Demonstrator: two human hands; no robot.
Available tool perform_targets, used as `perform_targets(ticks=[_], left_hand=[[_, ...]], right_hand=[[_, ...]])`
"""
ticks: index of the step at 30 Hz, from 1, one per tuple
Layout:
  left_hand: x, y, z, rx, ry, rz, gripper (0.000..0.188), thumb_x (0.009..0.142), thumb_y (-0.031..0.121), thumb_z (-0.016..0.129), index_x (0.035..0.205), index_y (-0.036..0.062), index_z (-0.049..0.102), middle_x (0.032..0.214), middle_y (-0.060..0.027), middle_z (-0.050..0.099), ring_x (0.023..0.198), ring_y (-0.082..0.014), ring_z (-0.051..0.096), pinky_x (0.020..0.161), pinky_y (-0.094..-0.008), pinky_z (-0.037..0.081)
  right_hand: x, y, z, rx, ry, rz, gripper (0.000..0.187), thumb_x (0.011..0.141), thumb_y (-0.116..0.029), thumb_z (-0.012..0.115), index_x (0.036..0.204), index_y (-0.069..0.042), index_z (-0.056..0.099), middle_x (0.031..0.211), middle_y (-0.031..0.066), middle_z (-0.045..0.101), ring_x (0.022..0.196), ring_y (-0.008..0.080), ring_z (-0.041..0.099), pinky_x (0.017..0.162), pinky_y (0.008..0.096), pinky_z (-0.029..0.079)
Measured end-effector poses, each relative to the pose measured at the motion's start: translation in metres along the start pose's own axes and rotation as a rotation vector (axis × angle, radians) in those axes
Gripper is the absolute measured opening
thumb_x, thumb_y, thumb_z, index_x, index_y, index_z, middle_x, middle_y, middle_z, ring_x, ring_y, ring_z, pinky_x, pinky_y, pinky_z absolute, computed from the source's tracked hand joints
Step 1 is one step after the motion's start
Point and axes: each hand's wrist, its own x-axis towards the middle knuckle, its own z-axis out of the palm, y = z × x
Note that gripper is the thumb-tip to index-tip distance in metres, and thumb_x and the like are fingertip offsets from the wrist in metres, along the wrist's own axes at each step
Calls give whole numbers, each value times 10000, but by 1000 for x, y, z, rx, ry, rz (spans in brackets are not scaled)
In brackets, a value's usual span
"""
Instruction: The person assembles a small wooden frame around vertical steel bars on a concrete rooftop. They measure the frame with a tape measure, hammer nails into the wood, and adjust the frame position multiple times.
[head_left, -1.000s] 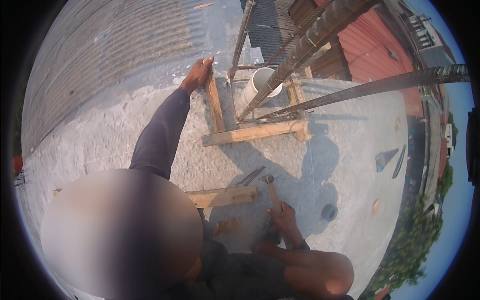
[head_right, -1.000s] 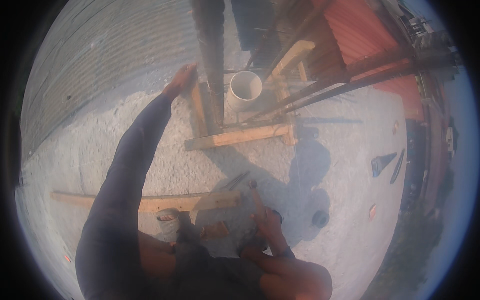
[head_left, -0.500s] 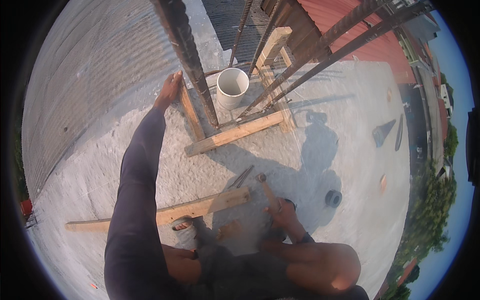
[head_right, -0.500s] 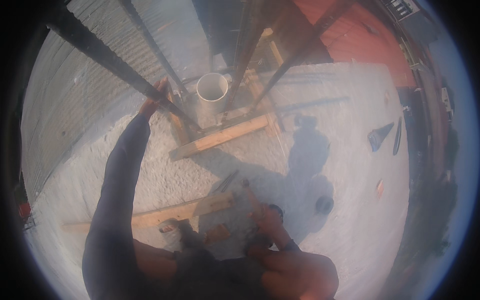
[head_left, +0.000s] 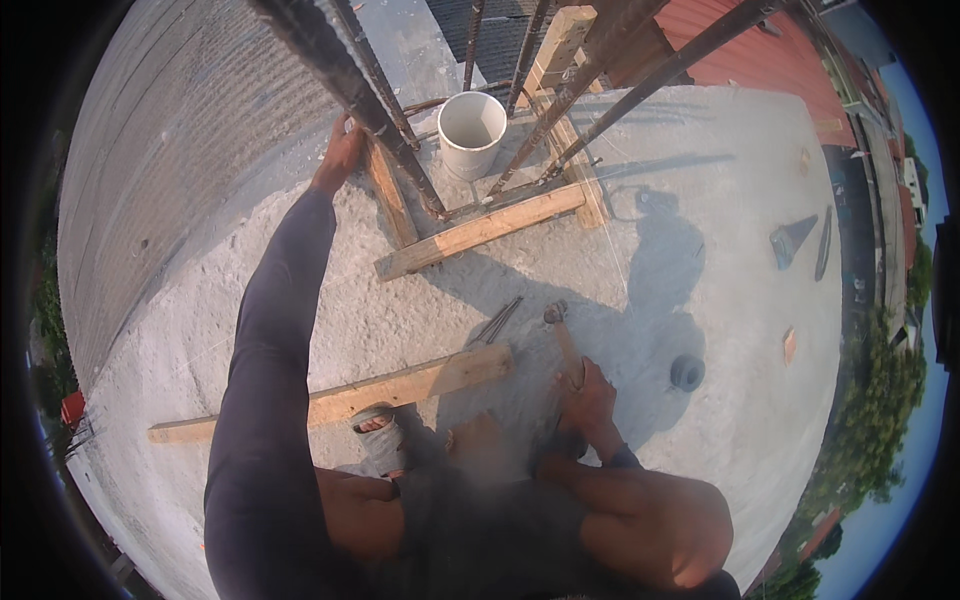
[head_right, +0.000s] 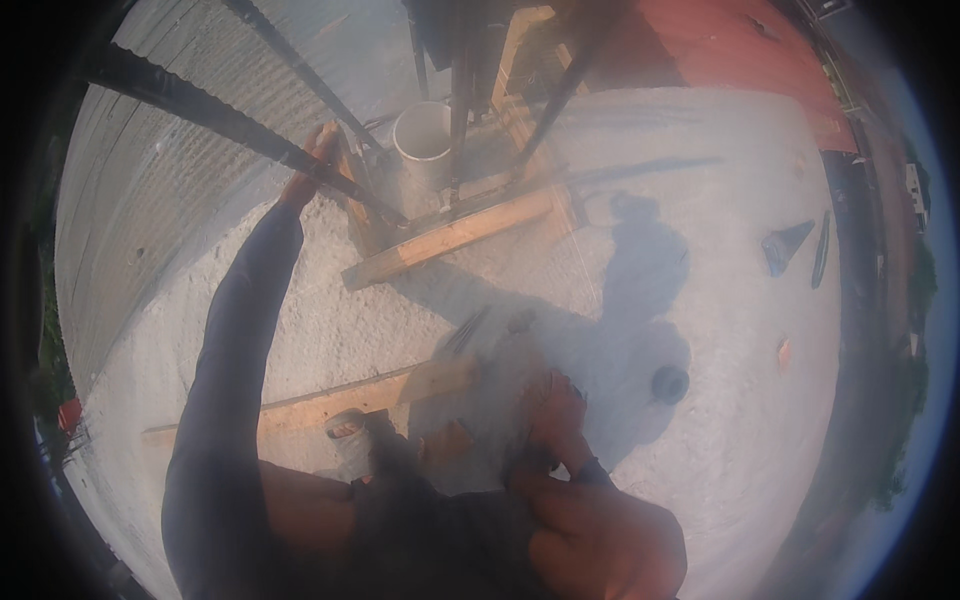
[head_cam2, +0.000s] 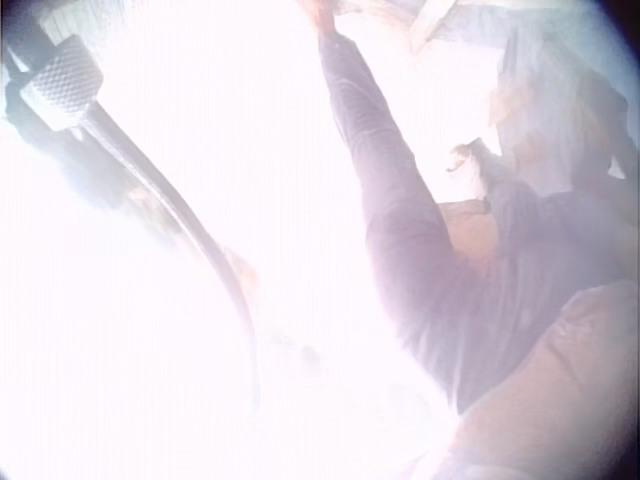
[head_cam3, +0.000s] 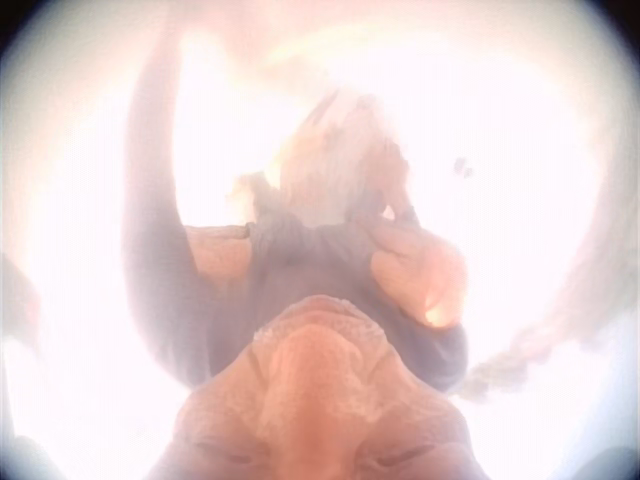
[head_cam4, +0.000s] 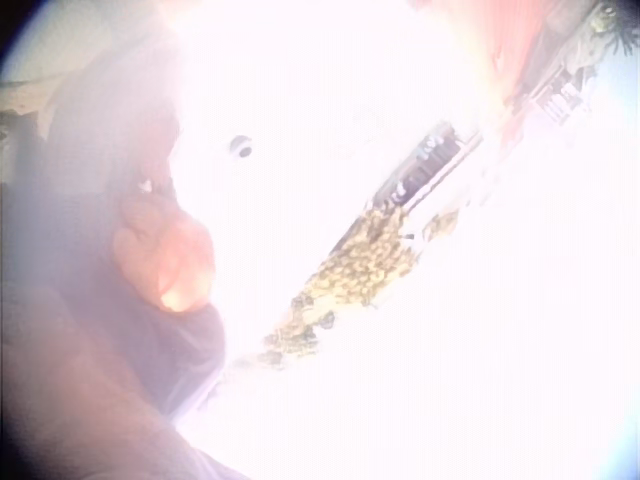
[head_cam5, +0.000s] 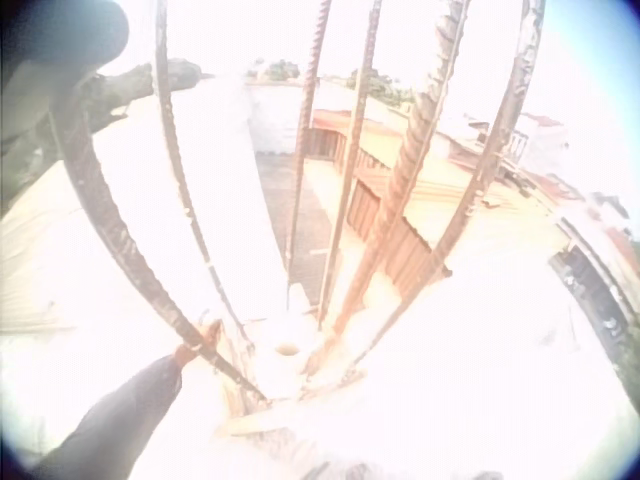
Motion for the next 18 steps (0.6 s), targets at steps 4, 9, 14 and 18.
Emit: perform_targets(ticks=[4,9,14,18], left_hand=[[0,5,-6,81,131,-244,858,959,589,536,1494,-32,283,1343,-304,542,1302,-369,502,1089,-411,377],[-26,35,-40,479,265,-117,660,952,559,548,1297,-4,561,1092,-219,695,1057,-351,654,937,-431,474],[-143,91,-37,597,263,56,354,994,369,565,1059,36,666,943,-147,709,885,-294,684,791,-404,512],[-261,137,0,445,-277,137,124,912,145,693,966,39,657,831,-112,677,690,-232,684,625,-357,538]], right_hand=[[2,4,2,-31,-71,120,539,896,-379,673,1315,-78,518,1217,165,585,941,394,670,758,506,539],[1,-5,-1,-118,3,60,529,865,-308,737,1290,-70,530,1247,139,527,860,364,687,671,477,555],[-2,-12,-15,-98,-66,67,516,881,-335,699,1302,-99,514,1318,152,483,960,387,658,740,502,542],[5,-12,-21,-243,-40,-23,489,876,-315,695,1285,-104,533,1301,153,506,1032,393,630,798,506,533]])
